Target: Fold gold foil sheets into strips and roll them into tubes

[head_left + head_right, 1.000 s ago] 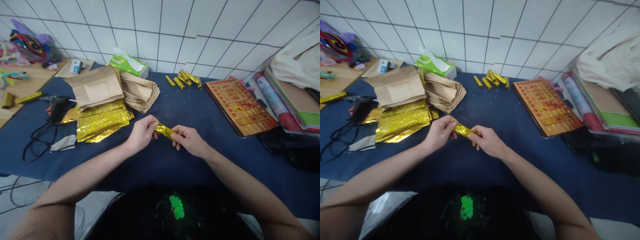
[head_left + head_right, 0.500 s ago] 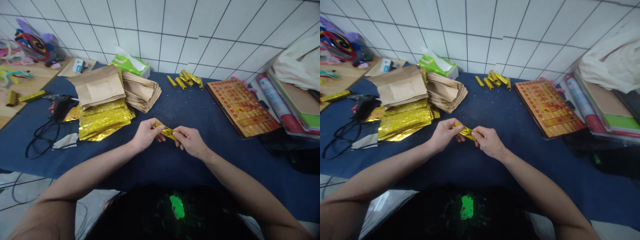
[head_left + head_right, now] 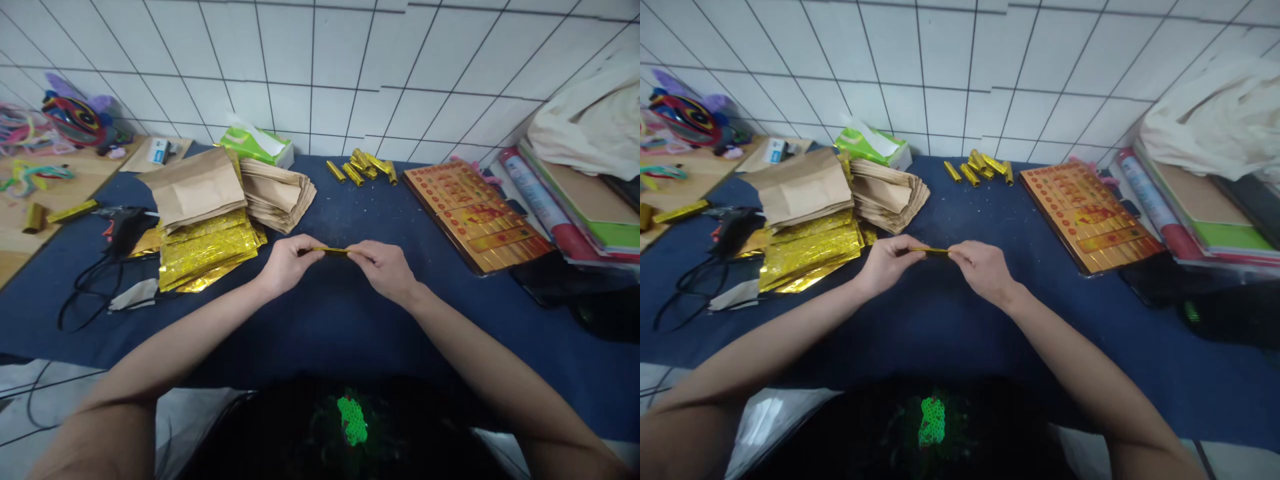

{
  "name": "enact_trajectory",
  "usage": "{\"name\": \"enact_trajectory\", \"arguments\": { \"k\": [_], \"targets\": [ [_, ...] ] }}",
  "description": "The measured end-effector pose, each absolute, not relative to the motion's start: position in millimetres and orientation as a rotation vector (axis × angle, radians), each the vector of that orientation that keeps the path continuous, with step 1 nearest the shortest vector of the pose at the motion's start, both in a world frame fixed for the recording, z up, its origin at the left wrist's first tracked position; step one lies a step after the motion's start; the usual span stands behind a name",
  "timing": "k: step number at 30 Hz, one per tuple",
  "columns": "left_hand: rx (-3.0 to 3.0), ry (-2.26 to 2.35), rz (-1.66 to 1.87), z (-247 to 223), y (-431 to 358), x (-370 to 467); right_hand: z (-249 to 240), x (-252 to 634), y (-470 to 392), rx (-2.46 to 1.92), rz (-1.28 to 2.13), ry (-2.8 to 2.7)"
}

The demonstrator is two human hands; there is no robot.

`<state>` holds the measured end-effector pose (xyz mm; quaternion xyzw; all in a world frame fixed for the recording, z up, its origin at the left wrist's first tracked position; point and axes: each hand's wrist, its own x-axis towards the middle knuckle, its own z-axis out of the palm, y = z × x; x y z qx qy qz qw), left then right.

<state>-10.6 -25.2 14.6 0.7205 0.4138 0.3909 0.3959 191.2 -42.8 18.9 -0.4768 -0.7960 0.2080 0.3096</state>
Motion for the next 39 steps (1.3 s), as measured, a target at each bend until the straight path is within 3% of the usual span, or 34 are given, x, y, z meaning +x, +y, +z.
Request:
{"name": "enact_trajectory", "arguments": {
  "k": [3, 7, 15, 24, 39],
  "targets": [
    [2.347, 1.069, 1.082, 9.6, -10.8, -11.0, 11.8, 198.5, -33.2, -1.210, -0.080, -2.264],
    [2.931, 1.006, 0.807, -2.5, -1.6, -11.7, -5.3, 205.8, -27.9, -1.123, -0.406, -2.419],
    [3.181, 0.834, 0.250, -0.1, -10.9, -19.6, -10.7, 209.6, -34.0, -1.021, -0.317, -2.596],
    [3.109, 0.963, 0.302, 4.1, -29.9, -16.6, -4.2, 211.7, -44.6, -1.108, -0.267, -2.646],
    [3.002, 1.311, 0.080, 18.0, -68.1, 3.4, -7.7, 206.4, -68.9, -1.273, -0.268, -2.660]
  ]
}}
